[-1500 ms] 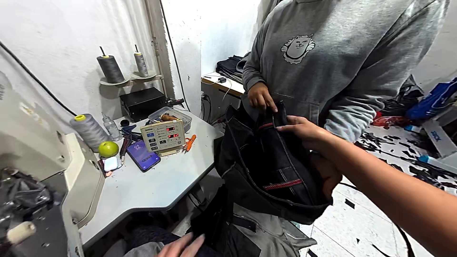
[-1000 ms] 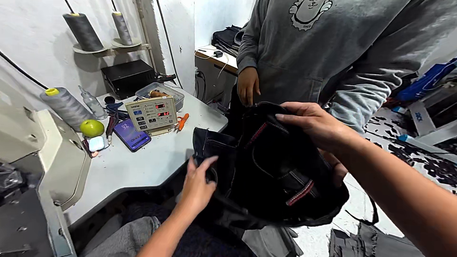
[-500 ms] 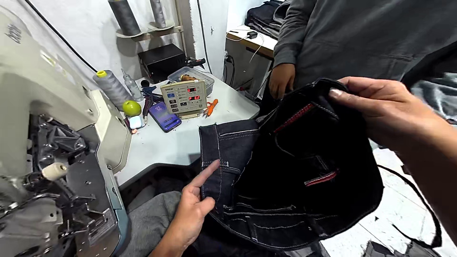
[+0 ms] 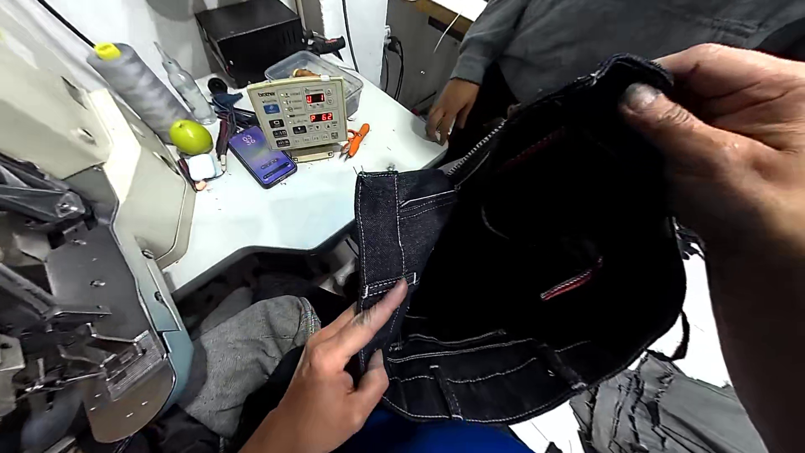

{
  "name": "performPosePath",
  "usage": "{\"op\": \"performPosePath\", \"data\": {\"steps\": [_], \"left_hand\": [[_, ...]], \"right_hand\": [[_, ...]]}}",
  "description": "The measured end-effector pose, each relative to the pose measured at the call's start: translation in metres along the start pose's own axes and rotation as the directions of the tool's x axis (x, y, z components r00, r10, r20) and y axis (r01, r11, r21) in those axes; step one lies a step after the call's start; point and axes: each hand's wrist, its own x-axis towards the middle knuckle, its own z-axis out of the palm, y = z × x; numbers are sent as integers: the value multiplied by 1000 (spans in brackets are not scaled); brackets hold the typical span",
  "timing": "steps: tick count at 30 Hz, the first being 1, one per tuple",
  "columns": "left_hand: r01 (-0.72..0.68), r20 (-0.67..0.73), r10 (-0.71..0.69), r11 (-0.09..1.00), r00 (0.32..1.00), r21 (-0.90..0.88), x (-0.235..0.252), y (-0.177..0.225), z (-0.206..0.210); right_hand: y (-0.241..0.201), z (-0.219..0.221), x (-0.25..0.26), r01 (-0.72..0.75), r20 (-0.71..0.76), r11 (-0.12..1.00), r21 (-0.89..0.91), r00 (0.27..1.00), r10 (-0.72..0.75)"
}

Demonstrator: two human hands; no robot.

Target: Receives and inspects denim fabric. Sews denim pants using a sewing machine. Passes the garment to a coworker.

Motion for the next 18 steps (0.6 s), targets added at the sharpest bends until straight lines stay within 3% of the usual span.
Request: {"op": "performPosePath", "data": {"steps": [7,9,11,14,18], "left_hand": [[52,-57,-48,996,997,67,4,1,5],[130,-146,-104,975,984,181,8,4,6],[169,-198,-94,899,976,403,15,9,3],[105,-165,0,771,986,628,31,11,-9],[-38,-33,78,751,996,659,49,19,-12]], "right_hand": [[1,-2,0,-7,1,1000,4,1000,7],[2,-1,0,7,9,1000,16,1000,-7],[2,1,0,-2,17,1000,14,1000,2],[2,5,0,-24,40,999,24,999,23],[-1,6,0,10,93,1000,10,996,-11]]}}
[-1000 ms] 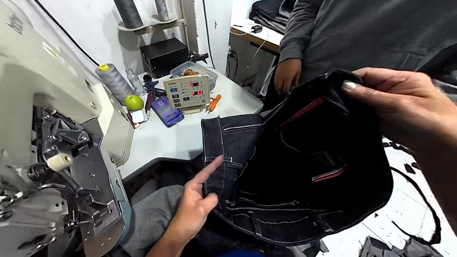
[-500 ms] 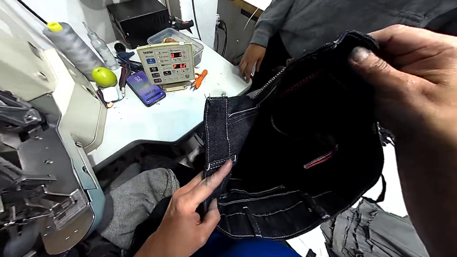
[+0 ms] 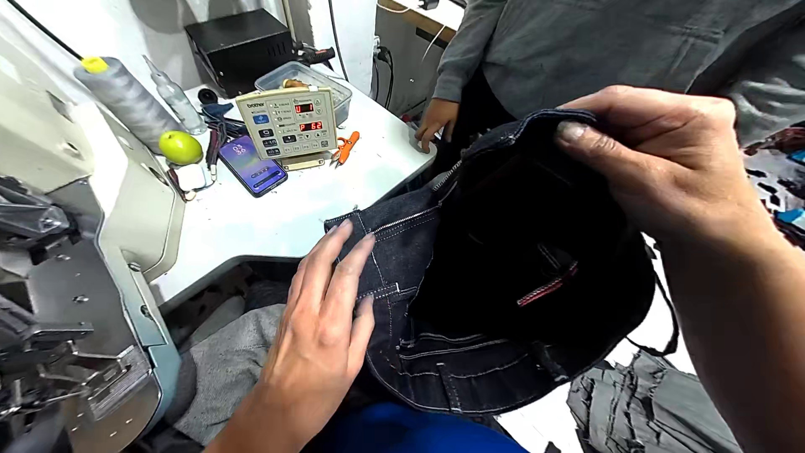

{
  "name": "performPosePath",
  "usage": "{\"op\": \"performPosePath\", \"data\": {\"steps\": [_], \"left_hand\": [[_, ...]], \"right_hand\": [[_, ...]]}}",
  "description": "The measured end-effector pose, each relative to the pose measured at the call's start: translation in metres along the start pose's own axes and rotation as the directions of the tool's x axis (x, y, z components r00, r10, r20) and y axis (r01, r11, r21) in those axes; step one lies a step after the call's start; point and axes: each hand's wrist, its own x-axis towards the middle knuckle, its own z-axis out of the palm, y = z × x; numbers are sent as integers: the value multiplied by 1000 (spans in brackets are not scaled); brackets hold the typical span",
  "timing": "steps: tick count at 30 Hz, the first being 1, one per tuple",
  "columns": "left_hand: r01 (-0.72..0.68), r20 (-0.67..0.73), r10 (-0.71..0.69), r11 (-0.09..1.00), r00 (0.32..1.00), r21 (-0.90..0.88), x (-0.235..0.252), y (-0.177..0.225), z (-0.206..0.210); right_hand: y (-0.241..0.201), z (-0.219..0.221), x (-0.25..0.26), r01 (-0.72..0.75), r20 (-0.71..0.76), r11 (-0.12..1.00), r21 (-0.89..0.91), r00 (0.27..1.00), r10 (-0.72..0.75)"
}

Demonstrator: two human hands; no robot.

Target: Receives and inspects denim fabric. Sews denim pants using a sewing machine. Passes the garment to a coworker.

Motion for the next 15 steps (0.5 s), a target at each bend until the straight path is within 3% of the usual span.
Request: {"op": "performPosePath", "data": {"steps": [5,10,15], "left_hand": [[-105,36,108,990,993,-95,34,13,5],[-46,75,71,955,995,-294,71,22,26],[-69,-43,56,907,997,-415,85,23,42]], "right_hand": [[-8,-5,0,75,64,997,-10,995,-74],[-19,-4,-2,151,130,988,39,979,-155],[-16,6,-5,200,188,980,13,962,-199]]}}
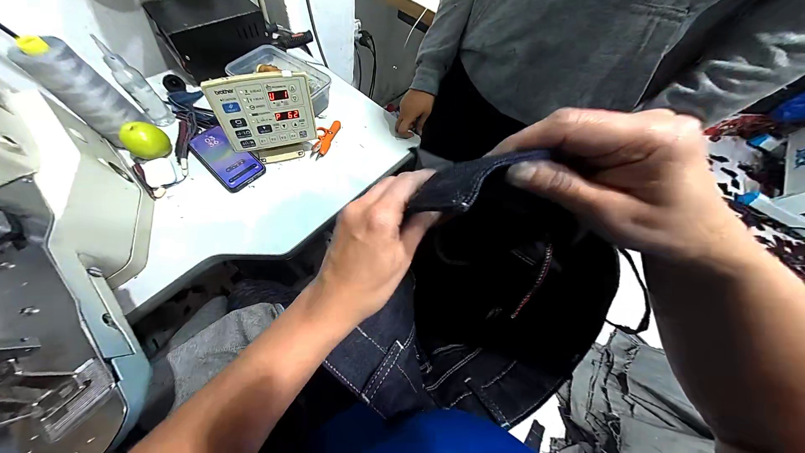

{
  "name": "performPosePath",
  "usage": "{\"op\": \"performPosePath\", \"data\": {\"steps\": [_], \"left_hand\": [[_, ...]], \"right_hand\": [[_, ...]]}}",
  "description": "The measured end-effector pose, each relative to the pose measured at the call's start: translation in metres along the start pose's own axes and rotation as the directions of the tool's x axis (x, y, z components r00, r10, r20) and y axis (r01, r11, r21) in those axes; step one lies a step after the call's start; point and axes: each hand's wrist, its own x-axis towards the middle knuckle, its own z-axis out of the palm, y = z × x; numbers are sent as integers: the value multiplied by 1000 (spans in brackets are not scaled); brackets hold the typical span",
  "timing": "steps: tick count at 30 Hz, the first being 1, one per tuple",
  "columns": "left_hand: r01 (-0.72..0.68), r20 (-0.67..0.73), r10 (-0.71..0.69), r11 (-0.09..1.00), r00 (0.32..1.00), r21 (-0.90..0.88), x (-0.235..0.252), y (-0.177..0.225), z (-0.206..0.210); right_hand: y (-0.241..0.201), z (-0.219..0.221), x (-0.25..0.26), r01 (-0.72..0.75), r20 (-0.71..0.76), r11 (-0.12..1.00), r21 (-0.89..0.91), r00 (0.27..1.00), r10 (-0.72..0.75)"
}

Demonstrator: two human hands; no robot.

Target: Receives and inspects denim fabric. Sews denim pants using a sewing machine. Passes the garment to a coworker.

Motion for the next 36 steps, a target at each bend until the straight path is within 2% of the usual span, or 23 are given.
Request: {"op": "performPosePath", "data": {"steps": [2,5,7,8,9,11,13,15,18,22,29,36], "left_hand": [[36,-24,-36,999,999,2,-3,-8,-9],[127,-69,-126,992,990,20,-24,-22,-23],[129,-87,-124,990,988,56,-44,-28,-30],[83,-83,-76,992,994,90,-57,-30,-32],[6,-62,3,991,998,133,-71,-33,-34],[-198,31,196,946,980,256,-100,-37,-43],[-386,155,353,851,923,356,-121,-36,-56],[-449,172,416,798,893,402,-141,-36,-66],[-402,119,397,773,910,491,-171,-38,-84],[-391,131,387,734,913,555,-196,-34,-95],[-346,87,364,743,927,574,-209,-37,-97],[-292,39,326,781,945,552,-212,-37,-97]], "right_hand": [[15,7,-14,-48,82,999,23,996,46],[47,38,-65,-242,200,968,-57,948,249],[62,67,-103,-342,104,930,-136,929,357],[63,79,-116,-333,-5,921,-201,941,339],[63,87,-125,-282,-105,912,-298,959,263],[58,92,-135,-149,-222,855,-497,974,41],[50,90,-142,-51,-231,816,-576,968,-102],[41,93,-147,8,-206,821,-571,967,-152],[35,106,-170,-9,-182,857,-515,978,-100],[26,122,-182,-2,-171,874,-486,981,-92],[21,125,-178,11,-177,884,-468,978,-106],[19,120,-179,-11,-134,889,-458,989,-57]]}}
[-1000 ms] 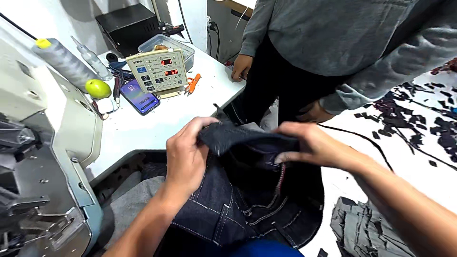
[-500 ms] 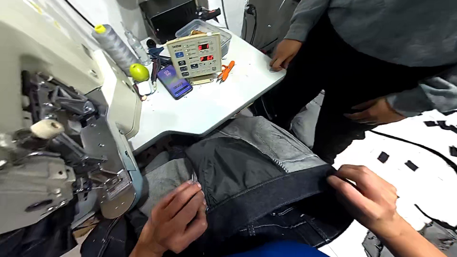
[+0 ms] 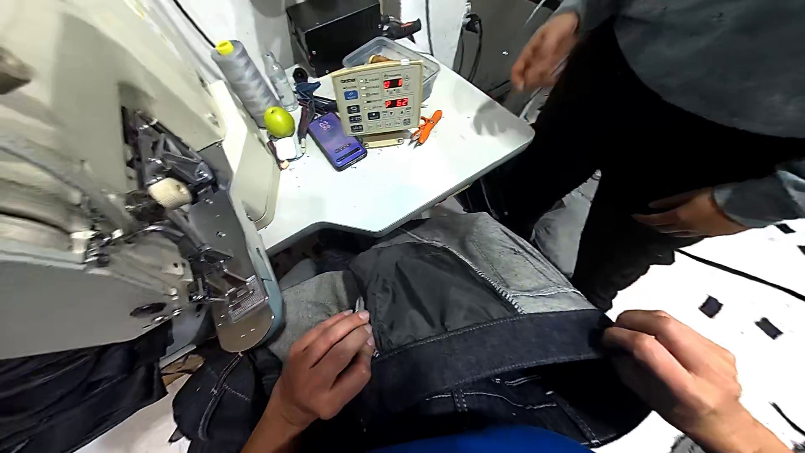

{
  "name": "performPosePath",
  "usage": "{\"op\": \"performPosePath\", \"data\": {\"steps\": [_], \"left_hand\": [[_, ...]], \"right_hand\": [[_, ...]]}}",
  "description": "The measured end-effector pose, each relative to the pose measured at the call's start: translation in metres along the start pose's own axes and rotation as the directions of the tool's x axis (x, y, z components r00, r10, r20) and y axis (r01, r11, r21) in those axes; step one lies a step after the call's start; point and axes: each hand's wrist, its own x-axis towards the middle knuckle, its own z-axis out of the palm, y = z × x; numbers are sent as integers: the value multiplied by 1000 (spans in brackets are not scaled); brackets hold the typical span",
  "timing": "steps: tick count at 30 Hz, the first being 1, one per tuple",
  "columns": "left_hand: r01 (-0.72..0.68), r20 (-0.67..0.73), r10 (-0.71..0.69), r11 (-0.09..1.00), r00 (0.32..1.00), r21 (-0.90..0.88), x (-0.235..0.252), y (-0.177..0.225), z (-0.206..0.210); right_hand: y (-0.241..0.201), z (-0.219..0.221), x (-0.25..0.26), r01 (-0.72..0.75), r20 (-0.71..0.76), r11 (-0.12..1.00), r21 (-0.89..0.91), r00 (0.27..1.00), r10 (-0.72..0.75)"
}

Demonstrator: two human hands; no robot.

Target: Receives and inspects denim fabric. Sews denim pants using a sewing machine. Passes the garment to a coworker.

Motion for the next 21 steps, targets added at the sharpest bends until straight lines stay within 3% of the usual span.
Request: {"op": "performPosePath", "data": {"steps": [3,8,21], "left_hand": [[9,0,-9,1000,1000,-9,0,-1,-1],[14,-17,-14,1000,1000,-28,0,-1,0],[59,-44,-60,998,997,-22,-16,2,-1]], "right_hand": [[-3,2,11,-15,62,1000,14,998,14],[-11,13,37,18,184,981,192,981,-55],[-8,11,25,72,112,985,159,990,-91]]}}
